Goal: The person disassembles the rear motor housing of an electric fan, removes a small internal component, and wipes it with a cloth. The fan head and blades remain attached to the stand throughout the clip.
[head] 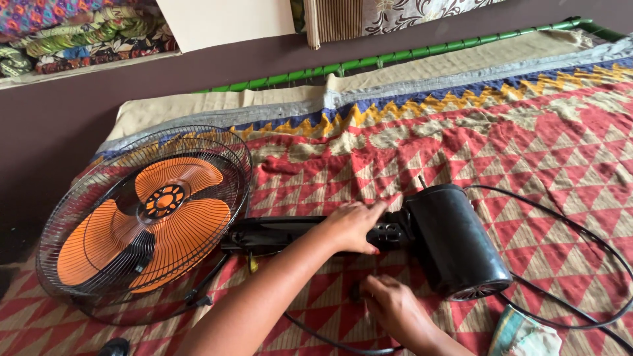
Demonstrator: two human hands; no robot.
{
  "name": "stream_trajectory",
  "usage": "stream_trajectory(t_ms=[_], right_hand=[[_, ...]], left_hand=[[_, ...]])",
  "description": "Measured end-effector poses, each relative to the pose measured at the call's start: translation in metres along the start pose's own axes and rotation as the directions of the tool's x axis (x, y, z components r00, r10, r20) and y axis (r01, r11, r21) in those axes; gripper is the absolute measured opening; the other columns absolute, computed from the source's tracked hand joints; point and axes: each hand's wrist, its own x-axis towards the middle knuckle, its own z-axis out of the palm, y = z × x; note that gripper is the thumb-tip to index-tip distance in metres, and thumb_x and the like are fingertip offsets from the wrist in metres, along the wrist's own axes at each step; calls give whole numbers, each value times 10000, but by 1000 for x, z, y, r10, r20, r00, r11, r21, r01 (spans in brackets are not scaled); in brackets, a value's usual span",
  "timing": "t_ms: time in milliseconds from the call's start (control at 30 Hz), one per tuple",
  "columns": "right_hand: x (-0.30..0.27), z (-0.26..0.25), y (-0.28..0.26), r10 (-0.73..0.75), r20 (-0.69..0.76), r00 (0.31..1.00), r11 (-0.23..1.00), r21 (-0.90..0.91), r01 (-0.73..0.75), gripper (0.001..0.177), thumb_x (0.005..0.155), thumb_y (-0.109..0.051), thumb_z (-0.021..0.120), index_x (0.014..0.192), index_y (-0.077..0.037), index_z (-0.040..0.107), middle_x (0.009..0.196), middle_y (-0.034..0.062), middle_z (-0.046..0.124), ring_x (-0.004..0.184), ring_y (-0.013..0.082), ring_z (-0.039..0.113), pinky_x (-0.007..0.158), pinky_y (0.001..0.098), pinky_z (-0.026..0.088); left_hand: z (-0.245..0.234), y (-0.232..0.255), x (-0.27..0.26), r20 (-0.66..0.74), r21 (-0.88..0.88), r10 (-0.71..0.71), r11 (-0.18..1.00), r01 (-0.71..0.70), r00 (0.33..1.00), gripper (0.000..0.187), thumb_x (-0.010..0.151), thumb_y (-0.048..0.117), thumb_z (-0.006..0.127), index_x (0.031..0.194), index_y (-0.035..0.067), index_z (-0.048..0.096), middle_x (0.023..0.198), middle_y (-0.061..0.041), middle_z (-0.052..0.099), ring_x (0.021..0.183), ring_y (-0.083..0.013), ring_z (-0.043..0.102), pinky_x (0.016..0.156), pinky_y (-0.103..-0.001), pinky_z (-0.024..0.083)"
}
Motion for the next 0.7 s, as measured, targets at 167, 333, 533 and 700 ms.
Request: stream_trajectory(t_ms=[167,333,533,700], right_hand=[[-4,-16,-14,-220,166,961,975,77,210,199,841,-54,700,1035,-54,656,910,136,700,917,341,685,750,429,560],[-3,-19,-18,-320,213,923,947,75,311,156,870,-70,717,1001,-29,644,910,138,670,910,341,669,757,437,548],[1,-57,-21,-362,-91,928,808,-527,264,179,803,-190,754,967,-181,682,857,24,659,781,248,632,670,424,497],[2,-105,-22,98,-300,949,265,-911,-316,1131,593,-865,631,1498,-235,382,1515,165,429,1192,386,563,826,580,567]], left_hand=[[9,-4,-12,34,79,-140,987,137,990,913,668,557,930,1295,42,511,1111,-133,671,1079,-306,667,983,-487,509],[18,2,-12,13,79,-189,979,187,982,959,666,534,922,1368,31,507,1093,-116,704,1031,-278,707,1036,-468,514],[29,14,-26,-137,86,-200,973,212,970,1102,699,438,939,1517,30,323,1490,-236,446,1351,-394,463,1115,-624,324],[40,7,-52,-138,298,-173,932,208,975,1108,770,281,873,1600,96,162,1596,-248,325,1389,-425,365,1117,-705,225]])
